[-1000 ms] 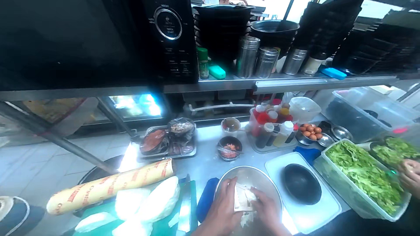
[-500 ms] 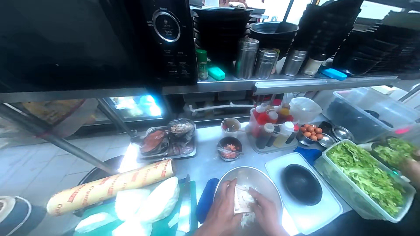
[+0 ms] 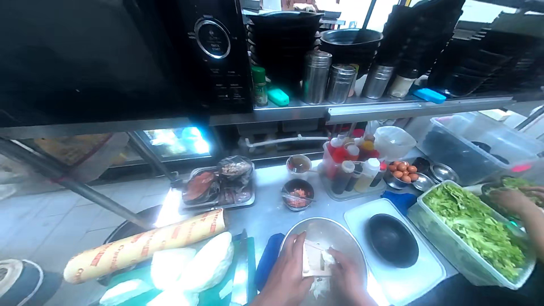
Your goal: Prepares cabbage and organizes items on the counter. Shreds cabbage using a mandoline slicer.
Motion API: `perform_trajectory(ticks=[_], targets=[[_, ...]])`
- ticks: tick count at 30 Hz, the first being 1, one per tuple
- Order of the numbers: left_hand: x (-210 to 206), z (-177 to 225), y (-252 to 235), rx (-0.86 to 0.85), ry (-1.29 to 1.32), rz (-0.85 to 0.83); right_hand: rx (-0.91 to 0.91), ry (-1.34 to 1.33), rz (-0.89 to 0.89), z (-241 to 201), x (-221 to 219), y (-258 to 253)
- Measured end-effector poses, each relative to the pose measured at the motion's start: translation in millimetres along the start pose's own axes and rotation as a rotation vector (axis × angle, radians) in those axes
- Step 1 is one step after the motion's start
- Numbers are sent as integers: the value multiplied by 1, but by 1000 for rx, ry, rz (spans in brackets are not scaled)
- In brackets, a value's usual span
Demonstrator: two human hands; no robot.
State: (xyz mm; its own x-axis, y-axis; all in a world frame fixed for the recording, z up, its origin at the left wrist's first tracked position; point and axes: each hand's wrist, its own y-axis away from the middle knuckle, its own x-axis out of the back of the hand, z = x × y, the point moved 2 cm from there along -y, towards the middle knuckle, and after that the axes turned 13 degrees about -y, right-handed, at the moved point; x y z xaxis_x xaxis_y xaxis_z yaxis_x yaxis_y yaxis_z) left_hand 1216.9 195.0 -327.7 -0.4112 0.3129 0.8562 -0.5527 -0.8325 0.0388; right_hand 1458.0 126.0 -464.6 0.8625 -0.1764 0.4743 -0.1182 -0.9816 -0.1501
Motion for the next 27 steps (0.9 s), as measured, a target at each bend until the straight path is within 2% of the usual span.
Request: perform_trajectory(ticks=[2, 5, 8, 10, 13, 14, 18, 20, 23, 25, 27], targets=[[1, -1, -1, 1, -4, 6, 25, -38, -22, -20, 2, -4], [-1, 1, -1, 11, -13, -16, 162, -111, -13, -45, -3, -4], [1, 1, -3, 2, -30, -19, 12, -2, 22, -6, -2, 1], [1, 2, -4, -13, -33, -16, -32, 5, 11, -8, 3, 1], [2, 7, -7, -14, -27, -28, 139, -123, 15, -50, 2, -5], [2, 9, -8, -13, -29, -38, 156, -132, 31, -51, 0, -4], [6, 10, -14, -10, -37, -64, -98, 47, 50, 3, 3, 2], [6, 9, -17, -21, -39, -61, -72, 2, 47, -15, 6, -3], [8, 13, -20, -26, -52, -88, 112, -171, 53, -58, 3, -9], [9, 14, -20, -27, -56, -94, 70, -125, 63, -40, 2, -8], [9, 12, -19, -29, -53, -87, -76, 1, 58, -9, 3, -2]])
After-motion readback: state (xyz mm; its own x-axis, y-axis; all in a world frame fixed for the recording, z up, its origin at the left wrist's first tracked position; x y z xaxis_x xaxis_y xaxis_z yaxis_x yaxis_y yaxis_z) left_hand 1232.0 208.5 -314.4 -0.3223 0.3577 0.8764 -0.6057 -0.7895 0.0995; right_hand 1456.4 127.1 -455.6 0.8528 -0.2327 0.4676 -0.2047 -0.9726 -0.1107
